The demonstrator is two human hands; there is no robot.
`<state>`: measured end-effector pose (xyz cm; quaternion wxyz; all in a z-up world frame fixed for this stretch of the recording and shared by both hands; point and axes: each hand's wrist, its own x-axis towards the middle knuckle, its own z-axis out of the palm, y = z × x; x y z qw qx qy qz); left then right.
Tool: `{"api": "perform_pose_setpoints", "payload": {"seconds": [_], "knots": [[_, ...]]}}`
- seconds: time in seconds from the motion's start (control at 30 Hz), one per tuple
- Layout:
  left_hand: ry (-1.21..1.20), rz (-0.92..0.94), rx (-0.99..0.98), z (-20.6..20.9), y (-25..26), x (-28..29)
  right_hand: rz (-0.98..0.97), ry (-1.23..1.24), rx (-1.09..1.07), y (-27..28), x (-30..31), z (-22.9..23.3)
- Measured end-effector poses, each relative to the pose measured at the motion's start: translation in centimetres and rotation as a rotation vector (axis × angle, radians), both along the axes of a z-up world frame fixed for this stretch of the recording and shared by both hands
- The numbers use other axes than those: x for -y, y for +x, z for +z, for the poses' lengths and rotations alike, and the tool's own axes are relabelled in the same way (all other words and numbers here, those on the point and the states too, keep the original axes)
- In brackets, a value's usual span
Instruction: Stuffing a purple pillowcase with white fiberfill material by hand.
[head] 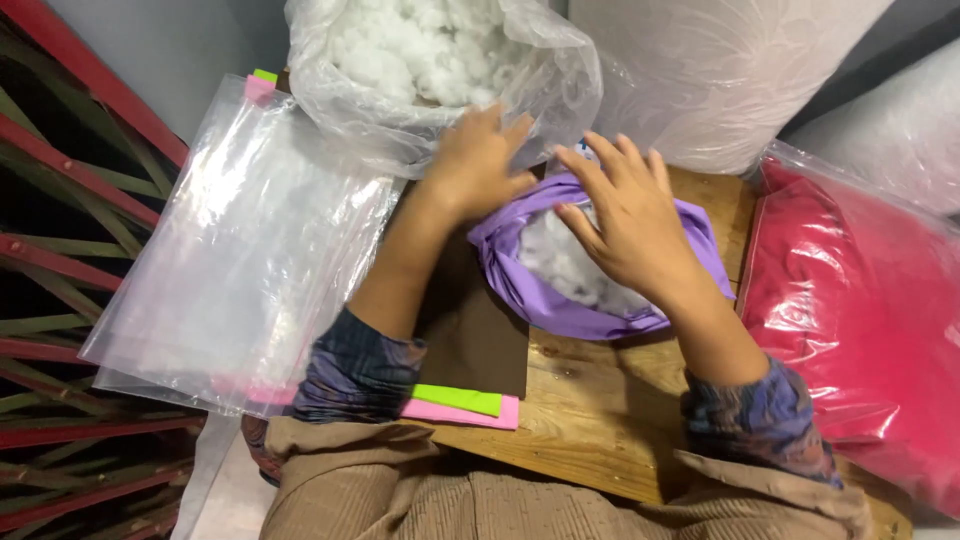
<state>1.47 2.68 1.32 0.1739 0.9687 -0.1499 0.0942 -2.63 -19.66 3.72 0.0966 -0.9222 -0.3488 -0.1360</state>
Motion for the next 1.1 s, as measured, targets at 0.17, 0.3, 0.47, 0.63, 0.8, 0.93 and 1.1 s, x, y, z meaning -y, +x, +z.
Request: {"api": "perform_pose_setpoints", "payload": {"seconds": [0.17,0.3,0.47,0.63,0.8,0.93,1.1], "knots": [[-0.061,0.349,0.141,-1.3,5.6,-7.8,0.174,0.025,0.161,7.3,-8.5,-0.7],[0.025,0.551,0.282,-3.7,9.1,-11.8,0.013,-0.070,-0.088,13.1,-15.7,-2.7],[0.045,0.611,0.215,-7.3,12.6,-12.9,-0.055,-0.089,-0.177,18.0,-21.5,-7.0],[-0.129,0.651,0.034,-10.4,14.8,-13.7,-0.009,-0.048,-0.424,19.5,-24.2,-9.8],[-0.210,0.564,0.144,-7.1,12.7,-14.3,0.135,0.286,-0.214,22.5,-23.8,-11.0],[-0.434,0.472,0.362,-2.1,10.1,-14.2,0.290,0.545,-0.319,19.2,-20.2,-3.1],[-1.326,0.059,0.166,3.8,4.4,-10.5,0.148,0.963,-0.779,13.8,-14.5,3.7]]}}
